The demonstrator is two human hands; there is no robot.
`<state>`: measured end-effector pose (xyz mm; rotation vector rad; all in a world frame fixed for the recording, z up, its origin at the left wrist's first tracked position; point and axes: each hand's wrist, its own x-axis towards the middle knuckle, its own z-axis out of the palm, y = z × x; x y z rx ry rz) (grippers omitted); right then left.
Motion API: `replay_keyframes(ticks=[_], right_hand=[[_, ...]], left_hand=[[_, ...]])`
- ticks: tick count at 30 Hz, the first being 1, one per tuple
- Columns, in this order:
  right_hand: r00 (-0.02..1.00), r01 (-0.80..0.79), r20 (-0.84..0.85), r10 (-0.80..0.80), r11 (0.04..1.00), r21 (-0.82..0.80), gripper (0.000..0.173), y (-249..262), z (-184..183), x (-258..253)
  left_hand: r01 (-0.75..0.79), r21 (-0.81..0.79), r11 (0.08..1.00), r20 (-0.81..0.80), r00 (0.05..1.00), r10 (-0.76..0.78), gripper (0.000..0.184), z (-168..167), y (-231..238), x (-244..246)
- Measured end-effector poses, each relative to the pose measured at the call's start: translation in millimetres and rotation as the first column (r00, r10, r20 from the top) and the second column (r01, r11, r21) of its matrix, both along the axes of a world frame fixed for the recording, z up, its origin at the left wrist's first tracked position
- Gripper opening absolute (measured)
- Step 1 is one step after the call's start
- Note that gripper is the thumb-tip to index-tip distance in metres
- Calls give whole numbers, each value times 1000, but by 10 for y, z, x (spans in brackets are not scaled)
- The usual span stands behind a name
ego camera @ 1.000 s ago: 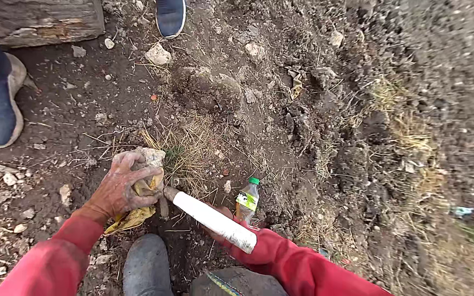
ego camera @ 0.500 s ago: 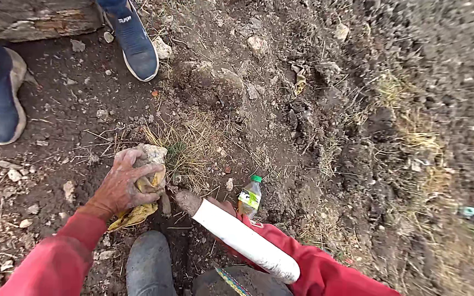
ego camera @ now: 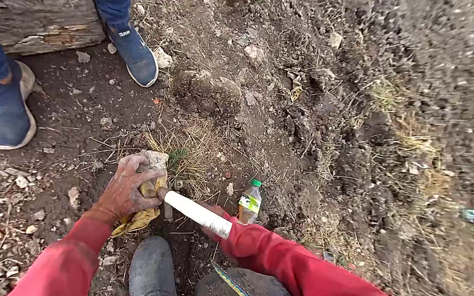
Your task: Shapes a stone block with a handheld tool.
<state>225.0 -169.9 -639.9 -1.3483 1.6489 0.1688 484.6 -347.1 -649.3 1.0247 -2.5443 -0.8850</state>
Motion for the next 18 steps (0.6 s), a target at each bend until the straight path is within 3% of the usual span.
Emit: replay_keyframes(ticks=[2, 4, 5, 6, 7, 8, 9, 10, 11, 12, 14, 16, 18], right_hand=[[999, -7, -34, 9, 999, 54, 46, 4, 149, -41], [1000, 1, -21, 4, 977, 212, 46, -218, 784, 21], [1000, -8, -3, 9, 976, 215, 44, -325, 1003, 44], [998, -40, 44, 38, 999, 29, 40, -303, 939, 19], [988, -2, 137, 66, 908, -420, 33, -92, 479, -49], [956, 125, 259, 137, 610, -783, 27, 52, -169, -95], [964, 135, 253, 78, 678, -723, 24, 92, -218, -70], [984, 59, 176, 35, 863, -501, 29, 57, -32, -56], [996, -24, 81, 39, 983, -181, 41, -48, 177, -36], [998, -57, 3, 57, 998, 10, 50, -155, 317, 7], [992, -62, -89, 92, 953, 297, 53, -449, 762, 166], [997, -67, -8, 71, 963, 260, 45, -443, 870, 88], [994, -23, 106, 30, 998, -64, 38, -359, 710, 34]], left_hand=[[3, -12, 1000, 13, 1000, -3, 72, 5, -45, 8], [-10, -5, 1000, -19, 1000, 10, 71, -27, 14, 4], [-12, 7, 1000, -32, 999, 12, 71, -34, 30, -19], [-17, 11, 1000, -34, 999, 17, 71, -27, 14, -15], [-22, 12, 1000, -28, 999, 22, 70, -19, 8, 1], [-24, 12, 1000, -19, 1000, 24, 70, -19, 16, 7], [-21, 13, 1000, -12, 1000, 21, 72, -17, 13, 4], [-18, 17, 1000, 1, 1000, 18, 73, -6, -1, -5], [-14, 19, 1000, 25, 1000, 14, 74, 12, -18, -12], [-11, 13, 1000, 39, 999, 11, 75, 30, -42, -13], [-12, 11, 1000, 36, 999, 12, 74, 46, -73, 14], [-18, 29, 999, -12, 1000, 18, 73, 4, 9, 2], [-21, 12, 1000, -44, 999, 21, 71, 8, -1, 5]])
